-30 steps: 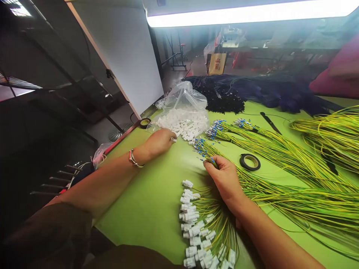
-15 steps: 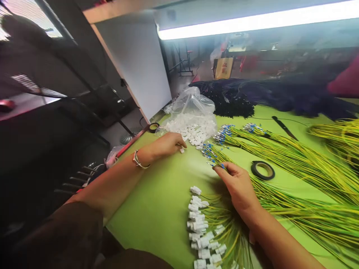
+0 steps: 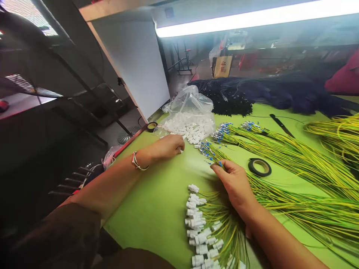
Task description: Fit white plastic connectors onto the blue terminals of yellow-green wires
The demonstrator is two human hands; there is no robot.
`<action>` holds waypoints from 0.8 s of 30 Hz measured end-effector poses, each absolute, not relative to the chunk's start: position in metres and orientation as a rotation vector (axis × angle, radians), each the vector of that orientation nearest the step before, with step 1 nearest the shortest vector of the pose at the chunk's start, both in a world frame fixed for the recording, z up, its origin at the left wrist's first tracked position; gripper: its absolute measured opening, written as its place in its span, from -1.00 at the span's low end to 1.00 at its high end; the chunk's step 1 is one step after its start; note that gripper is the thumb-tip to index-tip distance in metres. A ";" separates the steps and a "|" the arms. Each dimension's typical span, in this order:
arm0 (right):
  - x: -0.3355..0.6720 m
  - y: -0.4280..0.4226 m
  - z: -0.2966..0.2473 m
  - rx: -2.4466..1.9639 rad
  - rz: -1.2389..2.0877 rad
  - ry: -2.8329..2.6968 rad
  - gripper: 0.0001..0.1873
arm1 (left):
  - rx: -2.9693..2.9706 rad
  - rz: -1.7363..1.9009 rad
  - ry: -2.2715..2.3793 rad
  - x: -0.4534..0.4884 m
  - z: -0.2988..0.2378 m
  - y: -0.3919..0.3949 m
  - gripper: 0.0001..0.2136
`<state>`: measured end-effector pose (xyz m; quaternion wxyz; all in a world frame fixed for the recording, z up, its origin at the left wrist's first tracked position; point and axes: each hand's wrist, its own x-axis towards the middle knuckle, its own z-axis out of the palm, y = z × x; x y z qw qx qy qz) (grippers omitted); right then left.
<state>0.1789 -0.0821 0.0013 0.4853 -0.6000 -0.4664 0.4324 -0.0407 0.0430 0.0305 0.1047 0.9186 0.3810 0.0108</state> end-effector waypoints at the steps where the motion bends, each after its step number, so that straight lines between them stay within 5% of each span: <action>1: 0.178 -0.082 0.002 -1.461 1.047 -1.129 -0.72 | 2.699 0.055 1.120 -0.039 0.030 0.042 -0.77; 7: 0.179 -0.081 -0.006 -1.452 0.998 -1.159 -0.77 | 2.427 0.375 0.990 -0.025 0.031 0.030 -0.63; 15: 0.179 -0.085 -0.006 -1.488 0.885 -1.227 -0.77 | 1.077 0.362 0.883 -0.005 0.029 0.004 -0.87; 24: 0.176 -0.086 -0.002 -1.498 0.891 -1.313 -0.76 | 0.817 0.399 0.838 0.001 0.015 0.002 -0.90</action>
